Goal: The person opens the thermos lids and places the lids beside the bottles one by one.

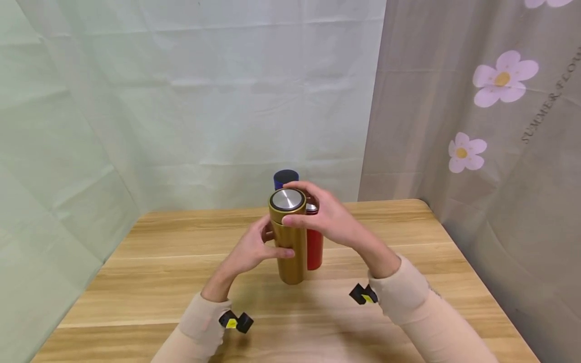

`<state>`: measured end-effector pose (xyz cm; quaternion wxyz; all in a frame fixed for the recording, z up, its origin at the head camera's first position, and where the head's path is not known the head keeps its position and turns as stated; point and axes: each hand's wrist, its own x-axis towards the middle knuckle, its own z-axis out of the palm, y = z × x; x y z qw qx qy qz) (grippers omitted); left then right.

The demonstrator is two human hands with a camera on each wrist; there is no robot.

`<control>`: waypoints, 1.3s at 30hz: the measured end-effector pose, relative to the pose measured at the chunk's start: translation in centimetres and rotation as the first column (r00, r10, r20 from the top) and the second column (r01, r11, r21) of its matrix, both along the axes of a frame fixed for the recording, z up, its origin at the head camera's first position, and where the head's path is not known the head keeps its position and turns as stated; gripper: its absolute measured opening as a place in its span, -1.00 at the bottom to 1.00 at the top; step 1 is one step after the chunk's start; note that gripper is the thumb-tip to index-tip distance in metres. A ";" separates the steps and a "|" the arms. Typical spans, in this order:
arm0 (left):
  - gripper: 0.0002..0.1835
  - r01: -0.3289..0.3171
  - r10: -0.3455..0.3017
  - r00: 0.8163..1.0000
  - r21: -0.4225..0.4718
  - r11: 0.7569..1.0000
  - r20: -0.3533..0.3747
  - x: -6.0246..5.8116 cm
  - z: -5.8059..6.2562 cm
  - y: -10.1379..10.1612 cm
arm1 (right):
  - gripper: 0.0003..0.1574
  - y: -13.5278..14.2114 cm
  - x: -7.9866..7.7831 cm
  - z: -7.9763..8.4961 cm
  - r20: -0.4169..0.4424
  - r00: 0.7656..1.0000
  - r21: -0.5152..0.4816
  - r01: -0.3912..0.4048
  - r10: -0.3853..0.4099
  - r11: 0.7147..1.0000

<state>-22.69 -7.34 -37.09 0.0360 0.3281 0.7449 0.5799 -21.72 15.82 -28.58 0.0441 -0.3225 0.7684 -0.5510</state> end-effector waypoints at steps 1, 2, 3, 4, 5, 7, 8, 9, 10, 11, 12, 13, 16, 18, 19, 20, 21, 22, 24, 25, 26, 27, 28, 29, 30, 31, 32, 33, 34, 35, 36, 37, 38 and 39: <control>-0.13 -0.003 0.003 1.000 0.000 1.000 -0.002 0.0 0.0 0.0 | -0.08 0.0 0.0 0.0 -0.005 1.000 -0.003 0.008 -0.008 1.000; -0.13 -0.006 0.006 1.000 0.000 1.000 -0.003 0.0 0.0 0.0 | -0.09 -0.1 0.0 0.0 -0.005 1.000 -0.006 0.011 -0.011 1.000; -0.13 -0.006 0.006 1.000 0.000 1.000 -0.004 0.0 0.0 0.0 | -0.10 -0.1 -0.1 0.1 -0.005 1.000 -0.007 0.013 -0.013 1.000; -0.13 -0.007 0.007 1.000 0.000 1.000 -0.003 0.0 0.0 0.0 | -0.11 -0.1 -0.1 0.1 -0.003 1.000 -0.007 0.012 -0.012 1.000; -0.13 -0.006 0.006 1.000 0.001 1.000 -0.002 0.0 0.0 0.1 | -0.12 0.0 -0.2 0.1 0.002 1.000 -0.007 0.010 -0.010 1.000; -0.13 -0.003 0.003 1.000 0.001 1.000 -0.001 0.0 0.1 0.1 | -0.14 0.1 -0.3 0.2 0.016 1.000 -0.008 0.002 -0.002 1.000; -0.13 -0.001 0.001 1.000 0.000 1.000 0.000 0.0 0.1 0.1 | -0.15 0.1 -0.4 0.3 0.022 1.000 -0.008 -0.003 0.003 1.000; -0.13 0.000 0.000 1.000 0.001 1.000 0.001 0.0 0.1 0.1 | -0.16 0.2 -0.5 0.3 0.026 1.000 -0.007 -0.008 0.009 1.000; -0.13 0.000 0.000 1.000 0.000 1.000 0.003 0.0 0.1 0.1 | -0.17 0.2 -0.6 0.4 0.028 0.999 -0.005 -0.016 0.016 1.000; -0.13 0.002 -0.002 1.000 0.000 1.000 0.004 -0.1 0.1 0.1 | -0.16 0.3 -0.6 0.5 0.031 0.999 -0.003 -0.027 0.027 1.000; -0.13 0.005 -0.005 1.000 -0.001 1.000 0.002 -0.1 0.1 0.1 | -0.17 0.4 -0.7 0.5 0.034 0.999 -0.002 -0.041 0.041 0.999; -0.12 0.009 -0.009 1.000 -0.001 1.000 0.001 -0.1 0.2 0.1 | -0.17 0.5 -0.7 0.6 0.039 0.998 -0.001 -0.057 0.057 0.998; -0.10 0.018 -0.018 1.000 -0.007 1.000 -0.001 0.0 0.2 0.1 | -0.16 0.8 -0.9 0.8 0.055 0.992 -0.001 -0.112 0.112 0.994; -0.10 0.023 -0.023 1.000 -0.008 1.000 -0.004 0.0 0.3 0.1 | -0.16 0.9 -1.0 0.9 0.073 0.987 -0.007 -0.142 0.142 0.990; -0.10 0.021 -0.021 1.000 -0.008 1.000 -0.004 0.1 0.3 0.1 | -0.16 1.0 -1.0 0.9 0.081 0.985 -0.010 -0.152 0.152 0.988; -0.11 0.018 -0.018 1.000 -0.006 1.000 -0.002 0.1 0.3 0.1 | -0.15 1.0 -1.0 0.9 0.088 0.983 -0.013 -0.158 0.159 0.987; -0.12 0.015 -0.015 1.000 -0.003 1.000 -0.002 0.1 0.3 0.2 | -0.15 1.0 -0.9 0.8 0.095 0.982 -0.016 -0.160 0.161 0.987; -0.13 0.010 -0.010 1.000 -0.001 1.000 0.000 0.1 0.3 0.2 | -0.14 0.9 -0.8 0.8 0.097 0.982 -0.016 -0.159 0.160 0.987; -0.14 0.000 0.000 1.000 0.003 1.000 0.001 0.2 0.3 0.2 | -0.14 0.8 -0.6 0.6 0.096 0.985 -0.012 -0.146 0.146 0.989; -0.14 -0.006 0.006 1.000 0.002 1.000 0.002 0.2 0.2 0.2 | -0.13 0.7 -0.6 0.5 0.091 0.987 -0.007 -0.130 0.130 0.991; -0.15 -0.010 0.010 1.000 0.001 1.000 0.003 0.2 0.2 0.2 | -0.13 0.6 -0.5 0.4 0.080 0.990 -0.002 -0.114 0.113 0.994; -0.14 -0.015 0.015 1.000 0.000 1.000 0.002 0.2 0.2 0.2 | -0.13 0.5 -0.4 0.3 0.069 0.993 0.002 -0.098 0.098 0.995; -0.14 -0.019 0.019 1.000 -0.001 1.000 0.002 0.1 0.1 0.2 | -0.12 0.4 -0.3 0.2 0.057 0.995 0.004 -0.082 0.082 0.997; -0.14 -0.023 0.023 1.000 -0.002 1.000 0.002 0.1 0.1 0.2 | -0.11 0.3 -0.3 0.1 0.048 0.997 0.004 -0.065 0.064 0.998; -0.14 -0.028 0.028 1.000 -0.005 1.000 0.002 0.1 0.1 0.2 | -0.11 0.3 -0.3 0.1 0.042 0.998 0.002 -0.048 0.047 0.999; -0.14 -0.032 0.032 0.999 -0.006 0.999 0.001 0.1 0.0 0.2 | -0.10 0.2 -0.3 0.0 0.035 0.999 -0.005 -0.037 0.037 0.999; -0.14 -0.034 0.034 0.999 -0.006 0.999 0.002 0.1 0.0 0.2 | -0.09 0.1 -0.3 -0.1 0.028 0.999 -0.010 -0.028 0.028 1.000; -0.14 -0.037 0.037 0.999 -0.007 0.999 0.004 0.1 0.0 0.2 | -0.09 0.1 -0.3 -0.1 0.026 0.999 -0.017 -0.021 0.022 1.000; -0.14 -0.039 0.039 0.999 -0.007 0.999 0.005 0.1 0.0 0.2 | -0.09 0.1 -0.3 -0.2 0.023 1.000 -0.021 -0.014 0.015 1.000; -0.14 -0.040 0.040 0.999 -0.007 0.999 0.006 0.1 0.0 0.3 | -0.09 0.1 -0.3 -0.2 0.022 1.000 -0.023 -0.008 0.009 1.000; -0.14 -0.040 0.040 0.999 -0.007 0.999 0.005 0.0 0.0 0.3 | -0.09 0.1 -0.3 -0.2 0.018 1.000 -0.025 -0.007 0.007 1.000; -0.14 -0.039 0.039 0.999 -0.005 0.999 0.006 0.0 0.0 0.3 | -0.09 0.1 -0.3 -0.1 0.014 1.000 -0.025 -0.004 0.005 1.000; -0.14 -0.040 0.040 0.999 -0.002 0.999 0.006 0.0 0.1 0.3 | -0.09 0.1 -0.4 -0.1 0.011 1.000 -0.023 -0.002 0.002 1.000; -0.14 -0.042 0.042 0.999 0.000 0.999 0.005 0.0 0.1 0.3 | -0.08 0.1 -0.4 -0.1 0.010 1.000 -0.022 0.000 0.001 1.000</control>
